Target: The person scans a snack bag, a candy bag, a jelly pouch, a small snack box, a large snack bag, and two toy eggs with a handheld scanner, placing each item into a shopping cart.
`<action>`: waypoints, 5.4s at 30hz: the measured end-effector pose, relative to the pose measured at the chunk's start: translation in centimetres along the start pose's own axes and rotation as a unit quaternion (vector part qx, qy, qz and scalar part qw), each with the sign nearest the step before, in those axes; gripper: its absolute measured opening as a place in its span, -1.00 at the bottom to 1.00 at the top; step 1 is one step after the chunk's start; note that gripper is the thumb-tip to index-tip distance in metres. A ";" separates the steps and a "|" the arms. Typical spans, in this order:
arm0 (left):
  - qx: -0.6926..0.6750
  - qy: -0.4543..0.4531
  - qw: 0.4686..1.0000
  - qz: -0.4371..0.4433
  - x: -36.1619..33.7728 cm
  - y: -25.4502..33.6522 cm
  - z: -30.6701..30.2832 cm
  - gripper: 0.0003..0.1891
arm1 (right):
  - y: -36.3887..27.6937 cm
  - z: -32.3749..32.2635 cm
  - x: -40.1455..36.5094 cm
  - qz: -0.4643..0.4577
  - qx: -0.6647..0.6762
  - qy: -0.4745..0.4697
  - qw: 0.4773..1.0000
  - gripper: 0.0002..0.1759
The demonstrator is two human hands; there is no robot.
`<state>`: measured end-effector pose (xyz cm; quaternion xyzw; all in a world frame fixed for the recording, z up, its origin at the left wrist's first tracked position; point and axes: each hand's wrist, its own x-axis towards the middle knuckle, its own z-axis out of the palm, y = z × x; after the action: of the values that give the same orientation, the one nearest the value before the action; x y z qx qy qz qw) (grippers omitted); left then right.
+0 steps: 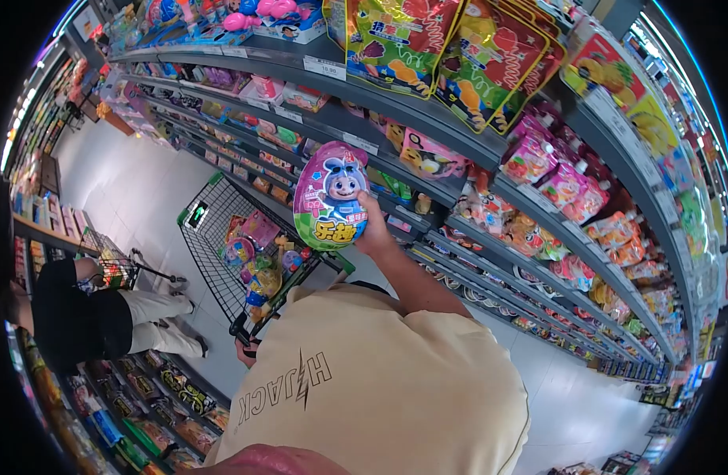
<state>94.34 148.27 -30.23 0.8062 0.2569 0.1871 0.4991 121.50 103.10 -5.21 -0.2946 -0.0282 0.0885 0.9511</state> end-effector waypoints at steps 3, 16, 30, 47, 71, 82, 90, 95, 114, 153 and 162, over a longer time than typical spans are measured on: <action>-0.050 -0.001 0.994 -0.093 -0.1 1.7 0.7 -0.68 | -0.3 -1.9 1.7 -0.004 -0.017 -0.007 1.000 -0.31; 0.037 0.046 0.998 -0.009 1.1 -0.3 4.3 -0.63 | -0.4 -6.5 6.8 0.028 -0.085 -0.009 0.996 -0.23; -0.032 0.039 0.992 -0.113 3.1 -3.5 4.5 -0.62 | -0.7 -5.5 7.5 0.035 -0.132 0.001 0.991 -0.21; -0.025 -0.001 0.999 -0.036 6.4 0.0 4.3 -0.59 | 2.6 -1.9 3.3 -0.006 -0.154 -0.007 0.988 -0.31; 0.099 0.104 0.986 0.091 10.0 -1.9 5.4 -0.61 | 4.6 0.6 1.6 -0.007 -0.181 0.065 0.981 -0.21; 0.063 0.049 0.996 -0.030 9.7 1.6 4.5 -0.63 | 5.2 -0.1 2.2 0.001 -0.164 0.085 0.983 -0.35; 0.028 0.025 0.993 -0.108 9.3 7.0 4.0 -0.65 | 5.0 -1.1 2.3 -0.003 -0.144 0.096 0.985 -0.36; 0.056 0.046 0.997 -0.041 9.6 3.1 4.2 -0.69 | 4.8 -3.0 3.2 -0.012 -0.116 0.064 0.991 -0.41; 0.111 0.032 0.989 -0.088 9.7 5.0 3.8 -0.66 | 4.1 -4.3 7.4 -0.018 -0.094 0.035 0.995 -0.37; 0.073 0.134 0.959 -0.240 12.5 1.8 3.4 -0.72 | 9.9 -2.6 21.6 0.160 -0.136 -0.092 0.973 -0.22; 0.143 0.124 0.969 -0.157 24.4 1.6 1.1 -0.69 | 13.6 6.2 27.7 0.133 -0.146 -0.079 0.977 -0.12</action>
<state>114.84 161.58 -28.18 0.7892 0.4640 0.1662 0.3663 146.04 122.69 -7.76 -0.4239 -0.0767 0.2319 0.8721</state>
